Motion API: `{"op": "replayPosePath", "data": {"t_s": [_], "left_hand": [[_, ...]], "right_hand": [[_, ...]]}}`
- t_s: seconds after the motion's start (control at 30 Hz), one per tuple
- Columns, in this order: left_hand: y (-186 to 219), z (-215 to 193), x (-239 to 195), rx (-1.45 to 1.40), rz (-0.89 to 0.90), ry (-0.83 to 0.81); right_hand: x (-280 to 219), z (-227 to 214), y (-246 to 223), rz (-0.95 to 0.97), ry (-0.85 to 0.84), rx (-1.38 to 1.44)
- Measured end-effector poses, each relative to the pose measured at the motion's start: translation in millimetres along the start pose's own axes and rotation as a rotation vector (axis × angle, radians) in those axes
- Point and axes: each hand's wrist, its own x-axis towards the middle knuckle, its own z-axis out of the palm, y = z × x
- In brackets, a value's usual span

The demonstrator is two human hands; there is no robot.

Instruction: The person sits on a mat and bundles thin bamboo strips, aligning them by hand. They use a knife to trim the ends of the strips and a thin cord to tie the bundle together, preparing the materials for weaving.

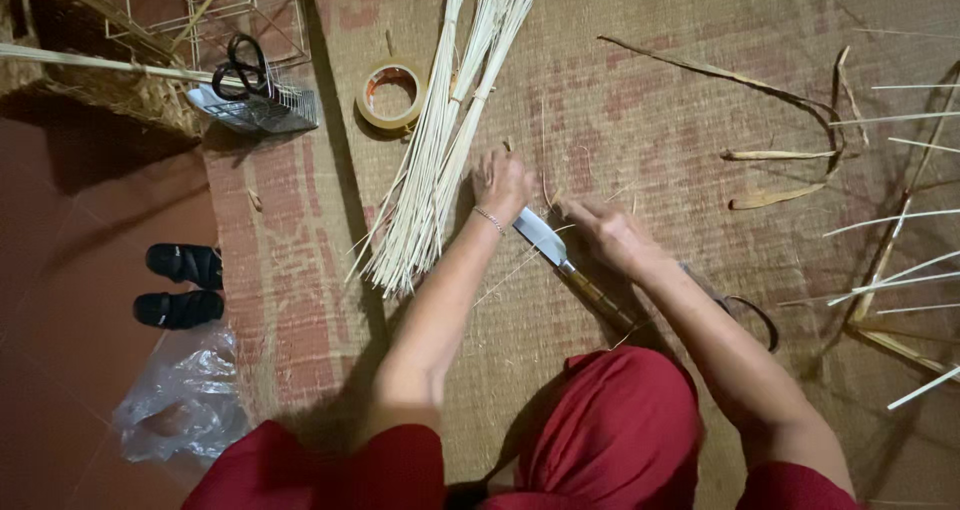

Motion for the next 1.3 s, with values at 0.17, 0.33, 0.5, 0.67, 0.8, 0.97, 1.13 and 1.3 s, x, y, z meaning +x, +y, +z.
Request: {"op": "replayPosePath", "data": {"t_s": [0.17,0.33,0.5,0.67,0.8,0.97,1.13,1.3], "left_hand": [[-20,10,2,-0.514,-0.208,-0.075],[-46,-32,-15,-1.25,-0.192,0.074],[-56,-121,-49,-1.391,-0.208,0.157],[-68,-181,-93,-1.32,-0.153,0.132],[-80,-206,-137,-1.254,-0.156,0.056],[-83,-233,-187,-1.082,-0.209,-0.076],[-90,-238,-222,-1.06,-0.285,-0.084],[-107,-231,-237,-1.118,-0.281,-0.036]], "right_hand": [[25,-2,-5,0.128,-0.289,-0.182],[42,12,0,0.154,-0.478,-0.306],[28,30,23,0.052,-0.313,-0.446],[36,31,33,0.194,-0.39,-0.433],[29,-2,45,0.267,-0.061,-0.453],[14,15,38,-0.039,0.066,-0.486],[14,39,30,0.107,-0.337,-0.548],[20,49,42,0.203,-0.402,-0.597]]}}
